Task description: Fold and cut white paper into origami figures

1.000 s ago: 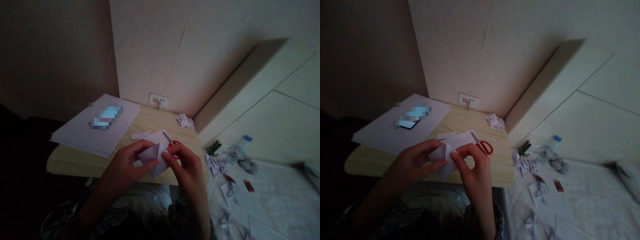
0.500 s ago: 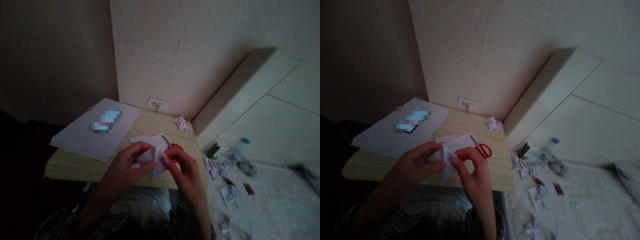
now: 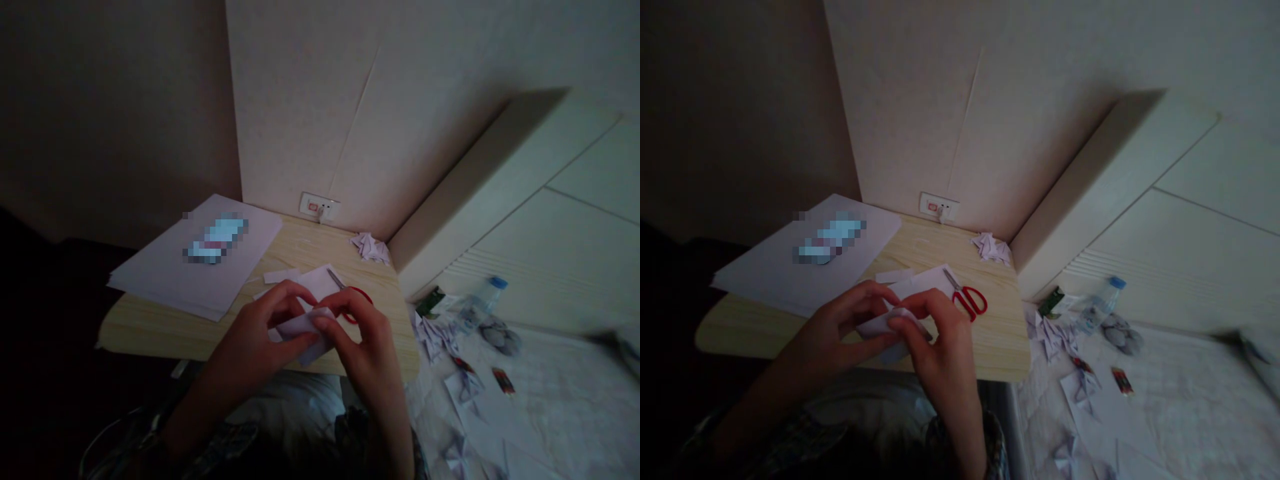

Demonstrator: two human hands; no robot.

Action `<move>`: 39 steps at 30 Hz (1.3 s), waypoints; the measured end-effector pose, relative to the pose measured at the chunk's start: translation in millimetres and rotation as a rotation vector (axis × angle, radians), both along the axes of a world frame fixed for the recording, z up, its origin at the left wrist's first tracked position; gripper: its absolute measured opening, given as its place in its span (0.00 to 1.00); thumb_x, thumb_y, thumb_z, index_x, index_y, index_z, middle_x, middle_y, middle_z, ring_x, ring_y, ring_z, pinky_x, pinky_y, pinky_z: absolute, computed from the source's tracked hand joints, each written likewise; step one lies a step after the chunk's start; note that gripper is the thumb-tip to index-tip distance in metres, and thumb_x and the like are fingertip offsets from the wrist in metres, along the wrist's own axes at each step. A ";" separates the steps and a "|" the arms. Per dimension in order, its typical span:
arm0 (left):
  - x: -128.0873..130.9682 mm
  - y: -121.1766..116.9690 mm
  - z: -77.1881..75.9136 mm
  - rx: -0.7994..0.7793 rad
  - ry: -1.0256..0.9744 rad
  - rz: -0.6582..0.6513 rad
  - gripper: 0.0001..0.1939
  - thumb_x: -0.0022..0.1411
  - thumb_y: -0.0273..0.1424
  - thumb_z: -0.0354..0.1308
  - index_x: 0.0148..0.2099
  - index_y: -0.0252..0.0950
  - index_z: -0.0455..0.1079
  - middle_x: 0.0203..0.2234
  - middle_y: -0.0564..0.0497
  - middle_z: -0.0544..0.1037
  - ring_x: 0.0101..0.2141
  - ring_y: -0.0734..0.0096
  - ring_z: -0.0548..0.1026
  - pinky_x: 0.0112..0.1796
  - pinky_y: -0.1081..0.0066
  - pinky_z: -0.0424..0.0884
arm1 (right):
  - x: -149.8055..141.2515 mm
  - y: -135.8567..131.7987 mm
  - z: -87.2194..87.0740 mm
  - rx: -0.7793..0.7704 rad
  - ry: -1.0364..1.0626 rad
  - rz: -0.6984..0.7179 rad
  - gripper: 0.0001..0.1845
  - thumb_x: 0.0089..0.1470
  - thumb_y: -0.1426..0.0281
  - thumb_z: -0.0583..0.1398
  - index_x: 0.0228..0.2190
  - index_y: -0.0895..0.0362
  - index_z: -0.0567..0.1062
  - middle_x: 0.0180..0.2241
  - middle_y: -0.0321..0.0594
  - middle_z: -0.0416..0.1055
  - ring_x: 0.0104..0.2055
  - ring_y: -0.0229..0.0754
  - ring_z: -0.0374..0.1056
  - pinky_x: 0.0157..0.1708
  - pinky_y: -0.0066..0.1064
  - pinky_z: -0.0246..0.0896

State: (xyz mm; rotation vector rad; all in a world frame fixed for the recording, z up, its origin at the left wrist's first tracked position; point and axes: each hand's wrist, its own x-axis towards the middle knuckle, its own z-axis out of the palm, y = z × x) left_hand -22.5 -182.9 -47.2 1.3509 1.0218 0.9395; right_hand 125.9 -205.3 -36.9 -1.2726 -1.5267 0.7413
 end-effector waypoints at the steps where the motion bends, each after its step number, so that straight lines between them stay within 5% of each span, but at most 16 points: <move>1: -0.1 0.2 -0.1 0.000 0.001 -0.007 0.12 0.50 0.28 0.65 0.38 0.40 0.68 0.22 0.61 0.73 0.27 0.72 0.75 0.30 0.75 0.69 | 0.2 0.1 0.1 0.005 0.004 0.003 0.05 0.52 0.73 0.63 0.25 0.55 0.76 0.25 0.31 0.73 0.30 0.36 0.68 0.31 0.26 0.58; 14: -5.4 -1.2 0.9 0.043 0.111 -0.036 0.13 0.48 0.26 0.62 0.39 0.41 0.72 0.29 0.57 0.77 0.34 0.67 0.76 0.34 0.73 0.70 | -0.3 0.6 0.4 0.029 -0.074 -0.075 0.16 0.58 0.69 0.56 0.19 0.55 0.67 0.19 0.30 0.63 0.24 0.35 0.59 0.24 0.27 0.50; 20: -7.2 0.0 1.3 0.004 0.064 -0.006 0.14 0.50 0.28 0.62 0.41 0.40 0.68 0.28 0.57 0.77 0.32 0.68 0.77 0.33 0.73 0.71 | 4.4 1.1 -4.8 -0.139 0.034 0.041 0.12 0.55 0.68 0.58 0.21 0.55 0.70 0.21 0.32 0.66 0.26 0.36 0.62 0.27 0.27 0.54; 24: -8.7 2.3 0.9 0.032 0.074 -0.003 0.14 0.50 0.27 0.62 0.41 0.40 0.68 0.27 0.58 0.76 0.31 0.69 0.76 0.33 0.74 0.71 | 2.5 2.5 -7.4 -0.123 0.019 -0.047 0.15 0.54 0.68 0.58 0.18 0.55 0.66 0.17 0.30 0.62 0.22 0.35 0.58 0.25 0.27 0.50; 29: -13.1 5.9 1.0 -0.014 0.062 0.014 0.14 0.49 0.29 0.63 0.40 0.39 0.68 0.25 0.58 0.75 0.29 0.68 0.76 0.32 0.72 0.71 | 4.4 5.4 -12.0 -0.187 0.054 0.065 0.09 0.52 0.69 0.61 0.21 0.55 0.71 0.20 0.30 0.68 0.25 0.36 0.62 0.28 0.26 0.55; 39: -11.9 11.1 -8.7 -0.034 -0.019 0.068 0.16 0.49 0.28 0.66 0.41 0.39 0.70 0.24 0.58 0.74 0.29 0.69 0.76 0.31 0.73 0.72 | 7.7 7.3 -11.1 -0.143 -0.012 0.022 0.11 0.51 0.70 0.62 0.19 0.55 0.71 0.20 0.31 0.69 0.26 0.37 0.65 0.29 0.27 0.59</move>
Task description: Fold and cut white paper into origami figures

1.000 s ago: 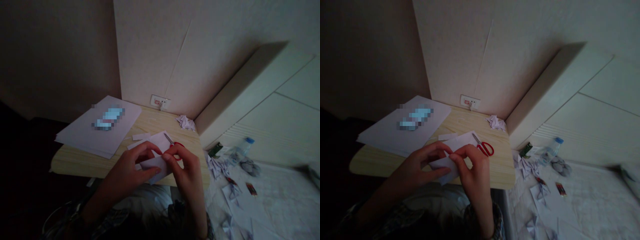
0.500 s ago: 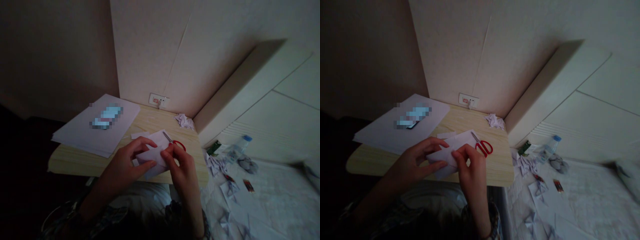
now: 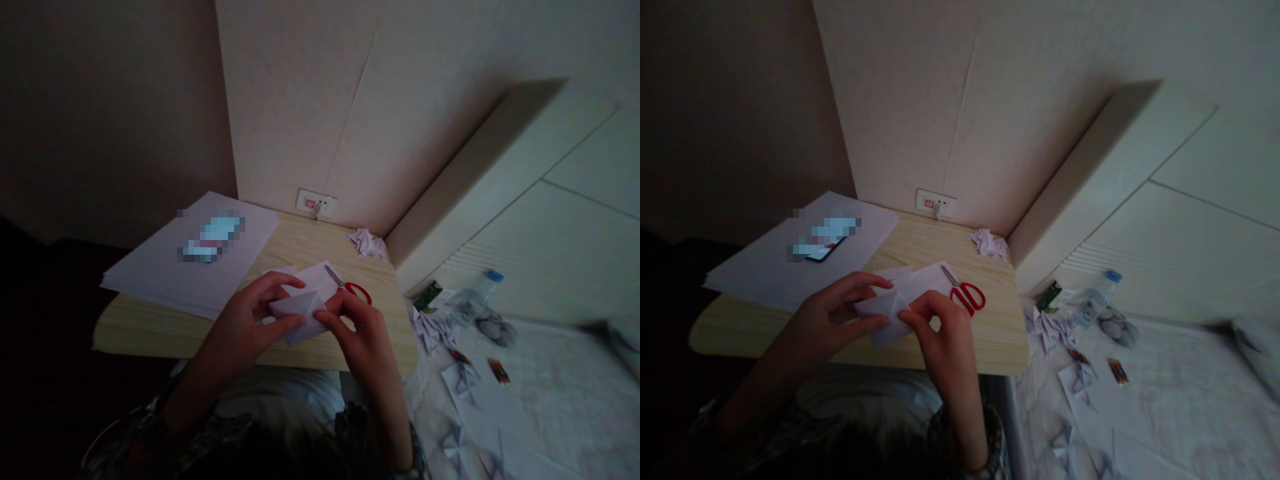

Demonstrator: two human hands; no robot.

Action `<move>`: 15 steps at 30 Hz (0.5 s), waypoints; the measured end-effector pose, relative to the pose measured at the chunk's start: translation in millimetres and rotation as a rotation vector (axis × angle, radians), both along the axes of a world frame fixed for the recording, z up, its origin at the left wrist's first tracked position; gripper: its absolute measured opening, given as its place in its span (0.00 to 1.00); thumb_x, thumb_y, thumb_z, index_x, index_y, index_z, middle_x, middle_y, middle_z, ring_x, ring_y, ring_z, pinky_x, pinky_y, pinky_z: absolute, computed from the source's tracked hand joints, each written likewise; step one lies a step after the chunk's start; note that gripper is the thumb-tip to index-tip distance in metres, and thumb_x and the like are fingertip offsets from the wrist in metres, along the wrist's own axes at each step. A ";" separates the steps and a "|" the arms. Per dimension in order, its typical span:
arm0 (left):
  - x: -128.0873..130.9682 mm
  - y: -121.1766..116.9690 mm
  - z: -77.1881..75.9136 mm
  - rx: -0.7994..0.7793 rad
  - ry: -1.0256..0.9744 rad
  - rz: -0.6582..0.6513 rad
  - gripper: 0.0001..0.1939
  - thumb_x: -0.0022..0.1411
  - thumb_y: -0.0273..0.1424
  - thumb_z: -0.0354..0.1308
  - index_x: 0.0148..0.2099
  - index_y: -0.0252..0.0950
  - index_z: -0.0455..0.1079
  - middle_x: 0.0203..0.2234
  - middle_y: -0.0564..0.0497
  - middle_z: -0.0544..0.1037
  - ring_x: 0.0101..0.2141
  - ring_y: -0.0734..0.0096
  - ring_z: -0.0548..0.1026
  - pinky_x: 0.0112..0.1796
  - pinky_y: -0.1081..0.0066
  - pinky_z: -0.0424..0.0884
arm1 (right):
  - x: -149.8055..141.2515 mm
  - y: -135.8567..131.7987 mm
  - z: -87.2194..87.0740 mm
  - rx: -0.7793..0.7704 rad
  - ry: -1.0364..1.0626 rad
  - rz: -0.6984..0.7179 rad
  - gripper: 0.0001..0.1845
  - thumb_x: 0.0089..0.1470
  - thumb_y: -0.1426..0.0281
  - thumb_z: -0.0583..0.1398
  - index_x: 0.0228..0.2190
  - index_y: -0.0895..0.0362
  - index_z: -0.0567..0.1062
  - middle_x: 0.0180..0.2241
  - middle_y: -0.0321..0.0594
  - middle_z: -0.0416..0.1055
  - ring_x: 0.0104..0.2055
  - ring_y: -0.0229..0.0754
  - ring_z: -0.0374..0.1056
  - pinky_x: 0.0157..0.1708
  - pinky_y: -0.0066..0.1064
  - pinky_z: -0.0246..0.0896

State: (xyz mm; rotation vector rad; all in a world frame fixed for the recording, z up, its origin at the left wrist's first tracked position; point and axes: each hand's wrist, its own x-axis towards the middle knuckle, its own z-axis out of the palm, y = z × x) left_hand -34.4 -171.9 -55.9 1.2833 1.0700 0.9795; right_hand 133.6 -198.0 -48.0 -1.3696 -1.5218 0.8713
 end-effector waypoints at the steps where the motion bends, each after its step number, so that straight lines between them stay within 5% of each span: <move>1: 0.4 0.1 -0.2 0.011 0.004 0.000 0.15 0.49 0.29 0.66 0.41 0.39 0.70 0.25 0.58 0.74 0.29 0.69 0.76 0.31 0.73 0.72 | 1.1 0.7 -0.9 -0.008 0.024 0.010 0.09 0.51 0.70 0.63 0.20 0.55 0.72 0.21 0.32 0.71 0.27 0.38 0.66 0.30 0.27 0.60; 9: 6.5 0.5 -1.4 0.048 0.000 0.016 0.13 0.49 0.30 0.65 0.38 0.38 0.70 0.27 0.56 0.76 0.31 0.67 0.77 0.33 0.71 0.74 | 9.4 2.9 1.7 0.006 -0.048 0.012 0.12 0.50 0.71 0.63 0.17 0.56 0.70 0.19 0.30 0.67 0.25 0.36 0.62 0.27 0.26 0.57; 15: 4.6 0.5 -1.9 0.058 -0.001 0.100 0.11 0.48 0.30 0.65 0.37 0.38 0.71 0.30 0.55 0.76 0.34 0.66 0.77 0.37 0.71 0.74 | 12.7 5.8 -2.0 -0.028 -0.034 0.084 0.06 0.51 0.70 0.62 0.23 0.56 0.76 0.25 0.36 0.75 0.31 0.40 0.70 0.33 0.28 0.64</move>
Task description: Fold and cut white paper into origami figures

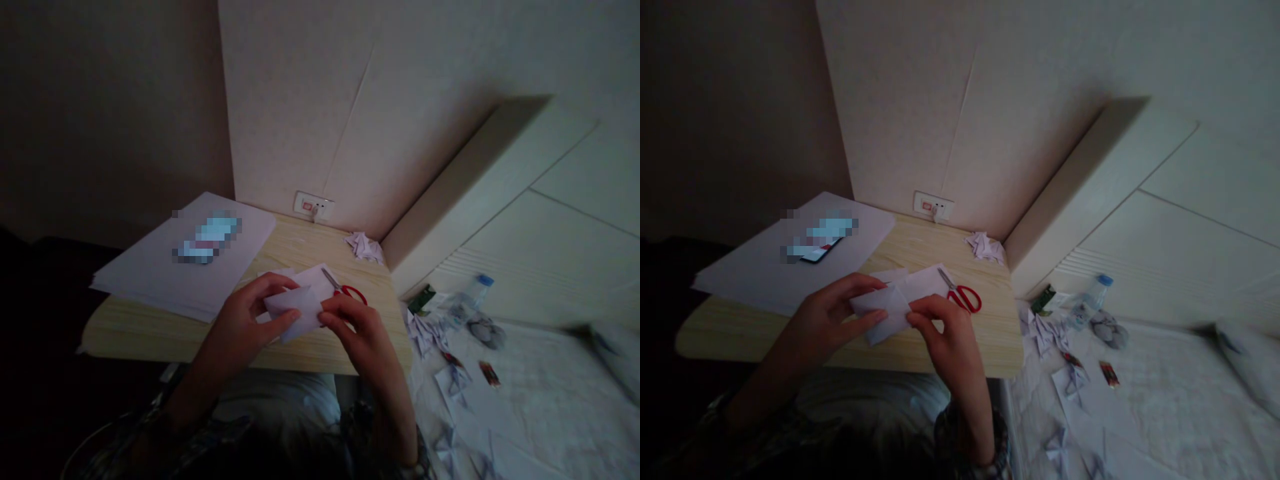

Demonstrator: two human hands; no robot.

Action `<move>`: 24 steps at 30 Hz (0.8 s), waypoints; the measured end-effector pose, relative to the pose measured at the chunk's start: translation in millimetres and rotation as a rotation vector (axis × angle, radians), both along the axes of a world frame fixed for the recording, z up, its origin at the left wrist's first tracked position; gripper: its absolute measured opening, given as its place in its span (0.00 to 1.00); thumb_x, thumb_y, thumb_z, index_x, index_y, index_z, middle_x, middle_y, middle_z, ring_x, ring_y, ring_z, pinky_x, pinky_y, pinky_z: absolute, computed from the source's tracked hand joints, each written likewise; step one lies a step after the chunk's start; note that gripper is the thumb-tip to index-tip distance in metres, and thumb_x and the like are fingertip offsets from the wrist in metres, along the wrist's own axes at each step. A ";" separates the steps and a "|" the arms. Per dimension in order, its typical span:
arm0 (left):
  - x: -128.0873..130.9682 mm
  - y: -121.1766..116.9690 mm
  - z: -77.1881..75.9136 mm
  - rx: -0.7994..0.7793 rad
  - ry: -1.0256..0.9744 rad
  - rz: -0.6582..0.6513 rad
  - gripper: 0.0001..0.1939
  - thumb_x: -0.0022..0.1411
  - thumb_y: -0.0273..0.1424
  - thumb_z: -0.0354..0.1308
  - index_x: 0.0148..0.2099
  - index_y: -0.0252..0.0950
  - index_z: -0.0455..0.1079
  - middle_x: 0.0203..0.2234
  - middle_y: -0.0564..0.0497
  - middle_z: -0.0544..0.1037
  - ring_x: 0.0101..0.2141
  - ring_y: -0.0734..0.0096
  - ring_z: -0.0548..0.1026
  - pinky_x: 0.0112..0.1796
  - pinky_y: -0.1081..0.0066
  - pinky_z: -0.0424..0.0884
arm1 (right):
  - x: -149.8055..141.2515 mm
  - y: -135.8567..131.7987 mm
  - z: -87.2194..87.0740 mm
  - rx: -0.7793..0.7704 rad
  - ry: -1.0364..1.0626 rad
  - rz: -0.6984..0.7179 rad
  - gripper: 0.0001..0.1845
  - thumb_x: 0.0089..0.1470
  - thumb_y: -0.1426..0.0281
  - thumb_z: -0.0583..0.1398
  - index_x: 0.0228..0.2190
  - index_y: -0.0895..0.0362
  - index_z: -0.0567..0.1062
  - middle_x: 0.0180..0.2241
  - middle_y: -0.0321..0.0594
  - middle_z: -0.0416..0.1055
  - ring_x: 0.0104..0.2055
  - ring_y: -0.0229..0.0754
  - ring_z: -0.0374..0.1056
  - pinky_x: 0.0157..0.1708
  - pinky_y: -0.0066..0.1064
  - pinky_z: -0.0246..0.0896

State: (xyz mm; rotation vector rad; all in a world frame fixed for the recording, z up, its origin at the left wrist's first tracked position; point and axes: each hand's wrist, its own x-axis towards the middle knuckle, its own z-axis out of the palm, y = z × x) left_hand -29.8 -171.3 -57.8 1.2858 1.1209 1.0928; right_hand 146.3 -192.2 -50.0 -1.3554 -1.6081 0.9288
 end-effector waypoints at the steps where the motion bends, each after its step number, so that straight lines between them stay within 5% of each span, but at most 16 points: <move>1: -0.4 0.2 0.2 -0.001 0.006 -0.002 0.11 0.48 0.30 0.65 0.37 0.38 0.71 0.30 0.55 0.76 0.35 0.66 0.77 0.37 0.71 0.74 | 0.1 0.0 -0.9 0.001 -0.013 -0.009 0.07 0.51 0.70 0.62 0.23 0.56 0.75 0.25 0.36 0.75 0.30 0.40 0.70 0.33 0.28 0.63; 11: 5.4 0.0 -3.1 -0.064 -0.098 0.106 0.13 0.48 0.33 0.66 0.37 0.38 0.69 0.38 0.51 0.80 0.40 0.62 0.78 0.39 0.69 0.74 | -6.6 -4.3 -1.6 0.004 0.076 -0.056 0.04 0.51 0.68 0.63 0.26 0.55 0.77 0.26 0.37 0.76 0.31 0.41 0.71 0.35 0.30 0.65; 19: 5.7 -0.1 -7.1 -0.086 -0.155 -0.124 0.15 0.48 0.29 0.67 0.38 0.37 0.68 0.32 0.53 0.80 0.35 0.65 0.79 0.36 0.71 0.74 | -6.5 -6.3 2.9 0.110 0.034 -0.134 0.16 0.55 0.68 0.58 0.17 0.55 0.70 0.20 0.35 0.70 0.26 0.38 0.66 0.29 0.28 0.59; 24: 8.0 -2.4 -4.7 -0.108 -0.166 -0.011 0.12 0.49 0.31 0.65 0.37 0.37 0.68 0.33 0.51 0.81 0.37 0.63 0.79 0.38 0.68 0.74 | -5.3 -6.7 -0.8 0.028 0.088 -0.081 0.11 0.54 0.67 0.59 0.22 0.56 0.73 0.24 0.36 0.73 0.30 0.39 0.68 0.33 0.29 0.63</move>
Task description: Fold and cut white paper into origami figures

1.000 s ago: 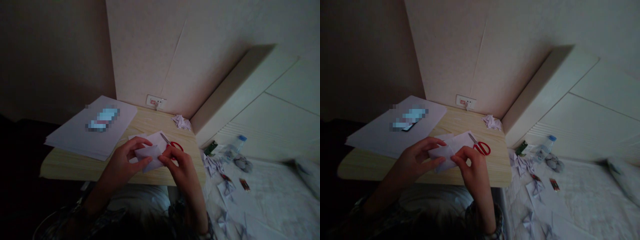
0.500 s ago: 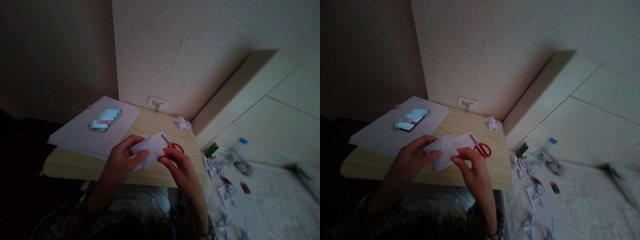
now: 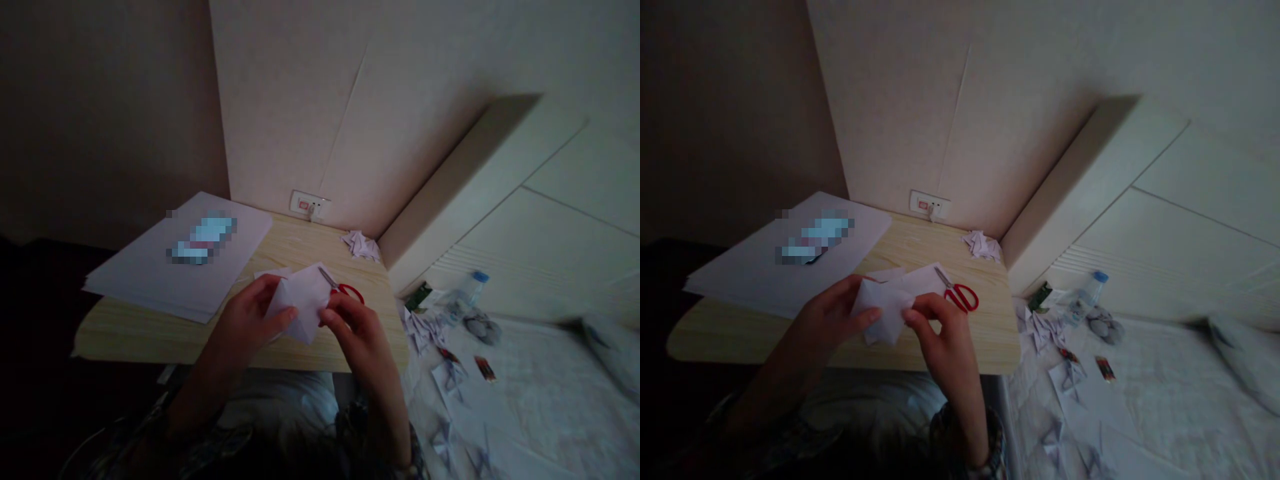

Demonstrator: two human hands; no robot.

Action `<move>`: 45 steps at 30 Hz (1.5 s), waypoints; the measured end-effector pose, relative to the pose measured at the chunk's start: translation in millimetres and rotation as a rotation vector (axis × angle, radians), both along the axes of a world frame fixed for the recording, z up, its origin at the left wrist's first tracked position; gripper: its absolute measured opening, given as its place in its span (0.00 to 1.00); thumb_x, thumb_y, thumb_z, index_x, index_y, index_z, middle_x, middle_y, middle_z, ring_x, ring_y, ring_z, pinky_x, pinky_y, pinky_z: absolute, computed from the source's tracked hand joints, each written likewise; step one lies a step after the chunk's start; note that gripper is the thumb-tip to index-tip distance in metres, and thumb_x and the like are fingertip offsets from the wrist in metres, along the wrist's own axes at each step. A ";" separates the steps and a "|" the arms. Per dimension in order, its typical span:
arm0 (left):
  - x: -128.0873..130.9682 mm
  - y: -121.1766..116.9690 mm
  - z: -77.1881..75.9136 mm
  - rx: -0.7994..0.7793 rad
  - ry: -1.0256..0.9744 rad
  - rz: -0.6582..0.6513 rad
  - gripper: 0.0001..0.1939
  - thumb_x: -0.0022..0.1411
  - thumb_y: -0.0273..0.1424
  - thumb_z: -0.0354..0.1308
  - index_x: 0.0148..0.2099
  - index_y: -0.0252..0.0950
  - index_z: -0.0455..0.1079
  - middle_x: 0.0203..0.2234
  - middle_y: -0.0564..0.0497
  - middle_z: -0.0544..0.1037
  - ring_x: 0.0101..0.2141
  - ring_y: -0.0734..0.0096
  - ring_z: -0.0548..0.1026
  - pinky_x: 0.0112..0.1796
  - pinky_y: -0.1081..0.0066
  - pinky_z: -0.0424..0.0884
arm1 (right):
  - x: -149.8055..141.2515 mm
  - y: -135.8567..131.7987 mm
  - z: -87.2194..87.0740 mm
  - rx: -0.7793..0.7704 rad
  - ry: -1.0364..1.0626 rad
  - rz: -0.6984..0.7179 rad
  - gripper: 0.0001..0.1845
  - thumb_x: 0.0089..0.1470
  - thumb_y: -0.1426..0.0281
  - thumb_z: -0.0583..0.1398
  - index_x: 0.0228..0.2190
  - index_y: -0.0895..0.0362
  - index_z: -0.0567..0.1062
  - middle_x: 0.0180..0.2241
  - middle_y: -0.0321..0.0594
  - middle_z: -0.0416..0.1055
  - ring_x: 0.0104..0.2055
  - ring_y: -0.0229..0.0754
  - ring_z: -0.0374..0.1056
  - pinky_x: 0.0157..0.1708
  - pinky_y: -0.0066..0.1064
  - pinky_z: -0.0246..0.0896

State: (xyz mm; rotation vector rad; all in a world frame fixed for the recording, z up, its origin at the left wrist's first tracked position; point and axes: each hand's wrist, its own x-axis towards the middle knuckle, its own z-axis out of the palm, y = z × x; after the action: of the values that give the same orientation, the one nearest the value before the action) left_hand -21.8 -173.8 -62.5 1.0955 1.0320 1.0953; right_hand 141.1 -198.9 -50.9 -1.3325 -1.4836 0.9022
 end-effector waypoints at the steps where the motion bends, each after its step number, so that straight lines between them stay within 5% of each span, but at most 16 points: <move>1: 0.8 -0.8 0.5 -0.006 0.007 0.004 0.12 0.49 0.31 0.65 0.37 0.37 0.68 0.33 0.51 0.81 0.37 0.63 0.79 0.38 0.68 0.74 | 0.2 0.1 -0.6 -0.010 0.013 -0.006 0.10 0.53 0.67 0.60 0.22 0.56 0.73 0.24 0.35 0.72 0.30 0.39 0.68 0.33 0.28 0.64; 6: 1.6 -3.0 1.1 0.035 0.106 -0.097 0.13 0.46 0.29 0.66 0.37 0.37 0.72 0.34 0.52 0.79 0.34 0.64 0.78 0.32 0.71 0.74 | 0.6 -0.6 2.3 0.033 0.028 -0.062 0.11 0.51 0.68 0.61 0.19 0.56 0.72 0.21 0.33 0.70 0.26 0.37 0.65 0.29 0.27 0.61; 13: -4.5 -1.2 2.6 0.099 0.274 -0.220 0.09 0.50 0.31 0.65 0.36 0.38 0.75 0.33 0.51 0.80 0.37 0.61 0.78 0.37 0.68 0.74 | -0.7 -3.2 7.9 0.063 -0.086 -0.056 0.11 0.51 0.70 0.62 0.19 0.56 0.73 0.20 0.32 0.69 0.26 0.37 0.64 0.29 0.27 0.59; 20: -5.3 -0.2 6.0 0.081 0.156 -0.262 0.06 0.49 0.29 0.66 0.34 0.40 0.77 0.31 0.54 0.82 0.35 0.64 0.78 0.38 0.70 0.74 | 0.1 -4.7 9.7 0.056 -0.100 -0.046 0.11 0.51 0.71 0.62 0.19 0.56 0.71 0.20 0.32 0.68 0.26 0.37 0.64 0.29 0.27 0.58; 30: -0.5 1.5 14.1 0.045 0.093 -0.115 0.06 0.45 0.30 0.64 0.19 0.38 0.74 0.16 0.56 0.75 0.22 0.73 0.71 0.26 0.76 0.68 | -1.3 -6.3 9.6 0.088 -0.073 -0.010 0.10 0.50 0.72 0.64 0.19 0.56 0.73 0.20 0.32 0.70 0.26 0.37 0.65 0.29 0.27 0.59; 38: -1.6 -5.1 9.4 0.188 0.121 -0.026 0.06 0.49 0.26 0.64 0.21 0.38 0.75 0.19 0.57 0.77 0.25 0.74 0.74 0.29 0.77 0.69 | -6.4 -9.2 11.9 0.142 -0.090 0.009 0.13 0.52 0.74 0.63 0.18 0.55 0.70 0.20 0.31 0.68 0.26 0.37 0.64 0.30 0.28 0.59; 45: -4.2 -3.9 8.8 0.152 0.146 -0.066 0.06 0.50 0.28 0.64 0.22 0.38 0.76 0.20 0.57 0.78 0.25 0.74 0.75 0.29 0.77 0.69 | -3.7 -8.3 10.0 0.086 -0.002 0.015 0.07 0.51 0.72 0.64 0.22 0.56 0.74 0.22 0.33 0.71 0.28 0.38 0.65 0.30 0.28 0.59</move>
State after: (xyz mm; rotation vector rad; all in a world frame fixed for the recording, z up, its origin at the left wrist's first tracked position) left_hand -26.1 -177.7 -53.7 1.3390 1.0320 1.0664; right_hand 137.4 -207.2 -40.9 -1.2617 -1.5191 0.8375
